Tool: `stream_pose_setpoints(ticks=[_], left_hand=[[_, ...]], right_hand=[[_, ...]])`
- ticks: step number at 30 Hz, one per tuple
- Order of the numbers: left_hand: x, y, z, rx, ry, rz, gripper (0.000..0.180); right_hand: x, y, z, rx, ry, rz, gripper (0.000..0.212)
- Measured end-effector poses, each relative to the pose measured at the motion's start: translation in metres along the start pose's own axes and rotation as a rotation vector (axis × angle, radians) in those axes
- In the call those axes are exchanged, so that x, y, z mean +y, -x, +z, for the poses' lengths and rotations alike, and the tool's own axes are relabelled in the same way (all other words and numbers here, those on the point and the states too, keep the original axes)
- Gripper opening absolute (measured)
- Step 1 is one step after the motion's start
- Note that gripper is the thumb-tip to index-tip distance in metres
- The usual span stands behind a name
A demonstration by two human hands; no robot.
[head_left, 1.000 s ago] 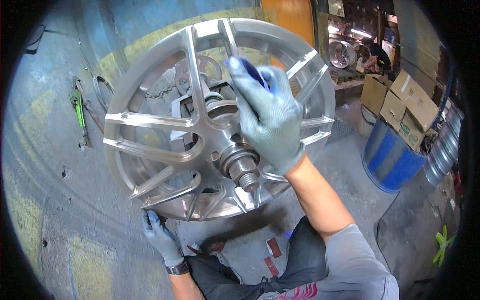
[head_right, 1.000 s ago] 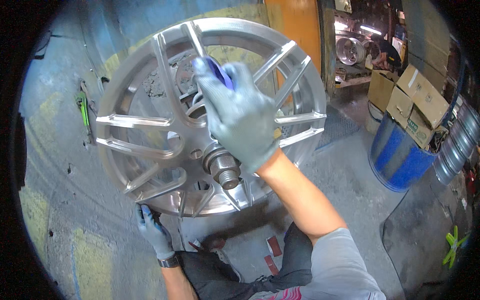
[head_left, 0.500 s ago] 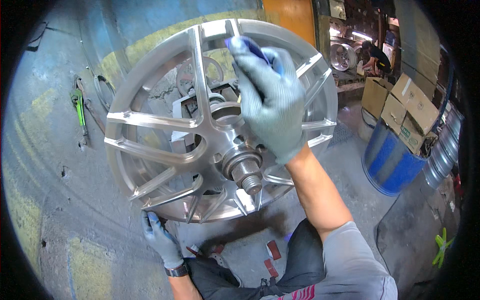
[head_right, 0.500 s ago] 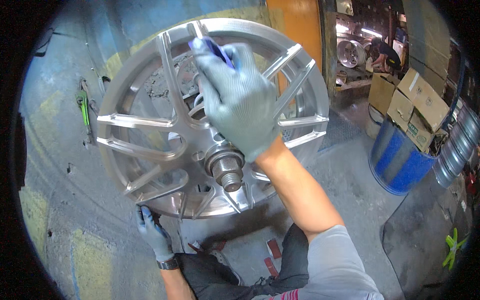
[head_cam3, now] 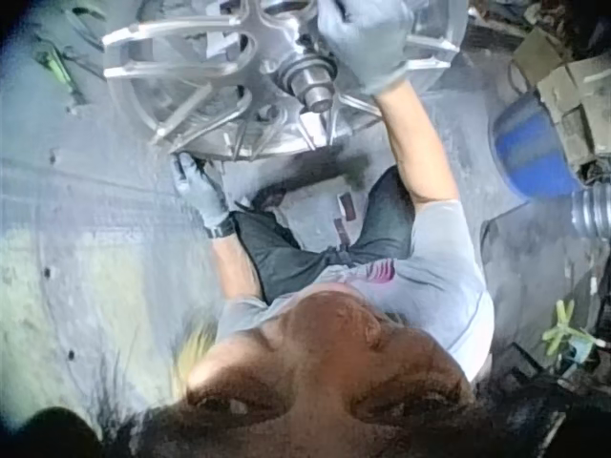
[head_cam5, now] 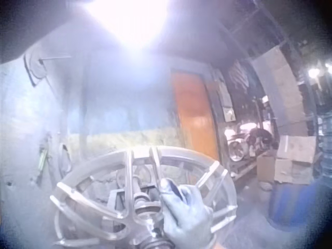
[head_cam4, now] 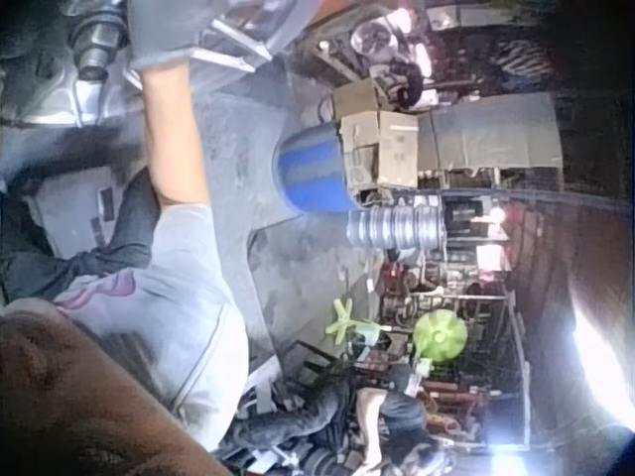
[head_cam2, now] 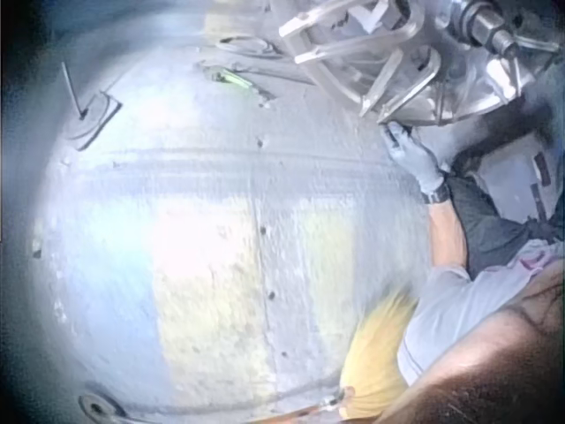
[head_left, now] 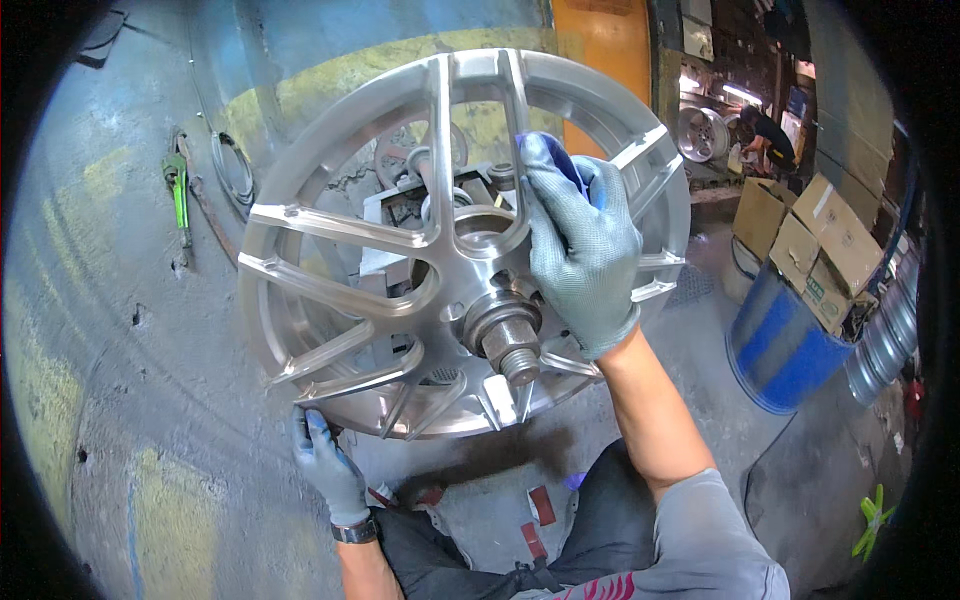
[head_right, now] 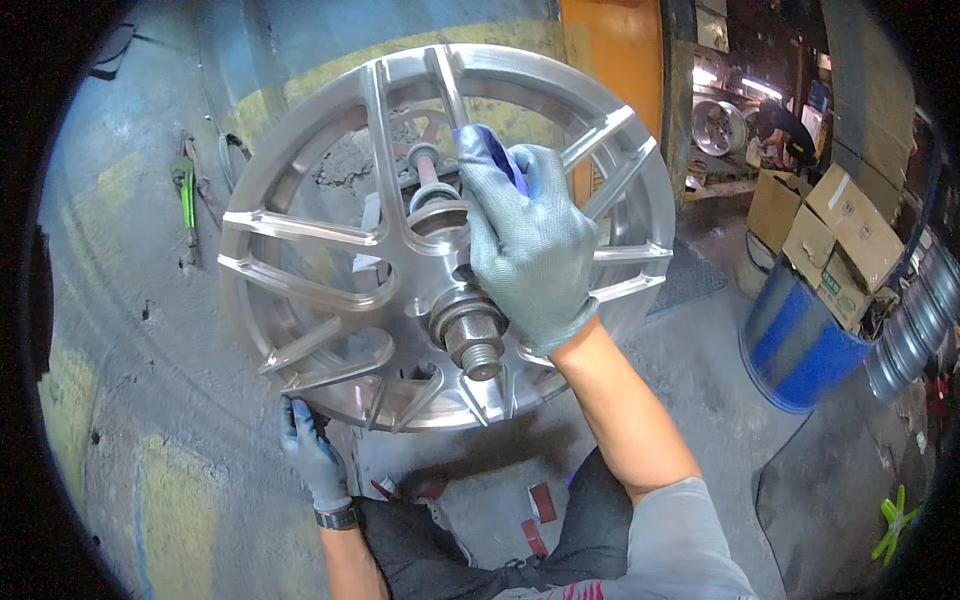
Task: The person sits on the floor and uses a purple sanding pad to polish the spokes and rim of a silver alloy wheel mounted on a stand. They then switch to a red sanding block to continue polishing the inner barrel of the rotating wheel.
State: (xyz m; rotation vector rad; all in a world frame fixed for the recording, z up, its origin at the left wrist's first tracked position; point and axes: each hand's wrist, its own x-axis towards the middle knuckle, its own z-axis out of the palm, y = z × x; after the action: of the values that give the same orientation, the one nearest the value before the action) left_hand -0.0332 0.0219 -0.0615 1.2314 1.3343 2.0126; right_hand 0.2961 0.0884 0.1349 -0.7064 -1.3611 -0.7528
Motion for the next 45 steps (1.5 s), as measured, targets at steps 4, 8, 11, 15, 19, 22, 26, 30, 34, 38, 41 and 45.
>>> stream_pose_setpoints(ticks=[4, 8, 11, 15, 19, 22, 26, 30, 34, 38, 41, 45], left_hand=[[-0.001, 0.002, 0.009, 0.002, 0.062, 0.023, 0.041], [0.002, 0.001, 0.002, 0.021, 0.093, 0.027, 0.041], [-0.001, -0.001, 0.006, -0.006, 0.063, 0.029, 0.041], [0.001, 0.0, 0.008, -0.004, 0.105, 0.008, 0.041], [0.0, -0.001, 0.004, 0.023, 0.073, 0.019, 0.041], [0.005, 0.001, 0.012, -0.003, 0.1, 0.025, 0.042], [0.003, 0.001, 0.002, -0.022, 0.057, -0.002, 0.042], [-0.005, 0.0, 0.003, -0.003, 0.057, 0.014, 0.043], [0.001, 0.001, 0.01, -0.008, 0.134, 0.02, 0.044], [-0.011, -0.003, -0.005, -0.039, 0.061, -0.002, 0.044], [-0.008, -0.001, 0.0, -0.009, 0.084, -0.008, 0.043], [-0.005, -0.001, -0.002, -0.033, 0.104, -0.007, 0.043]], right_hand=[[-0.012, -0.026, -0.003, -0.031, -0.016, 0.04, 0.041], [-0.015, -0.007, -0.007, -0.078, 0.031, 0.079, 0.037], [-0.009, 0.0, -0.009, -0.082, 0.014, 0.107, 0.034], [-0.012, -0.026, -0.003, -0.028, -0.059, 0.062, 0.035], [0.002, -0.002, 0.001, -0.006, 0.011, 0.006, 0.052], [0.004, -0.016, 0.005, 0.034, -0.004, -0.024, 0.049], [-0.003, -0.019, 0.002, 0.053, 0.001, -0.03, 0.047], [-0.011, -0.006, -0.006, -0.063, -0.017, 0.118, 0.037], [-0.004, -0.026, 0.001, -0.011, -0.032, 0.006, 0.045], [0.002, -0.001, -0.002, -0.018, 0.009, 0.007, 0.053], [0.002, -0.016, 0.005, 0.026, 0.013, -0.028, 0.052], [-0.002, -0.02, 0.008, 0.029, 0.005, -0.021, 0.052]])
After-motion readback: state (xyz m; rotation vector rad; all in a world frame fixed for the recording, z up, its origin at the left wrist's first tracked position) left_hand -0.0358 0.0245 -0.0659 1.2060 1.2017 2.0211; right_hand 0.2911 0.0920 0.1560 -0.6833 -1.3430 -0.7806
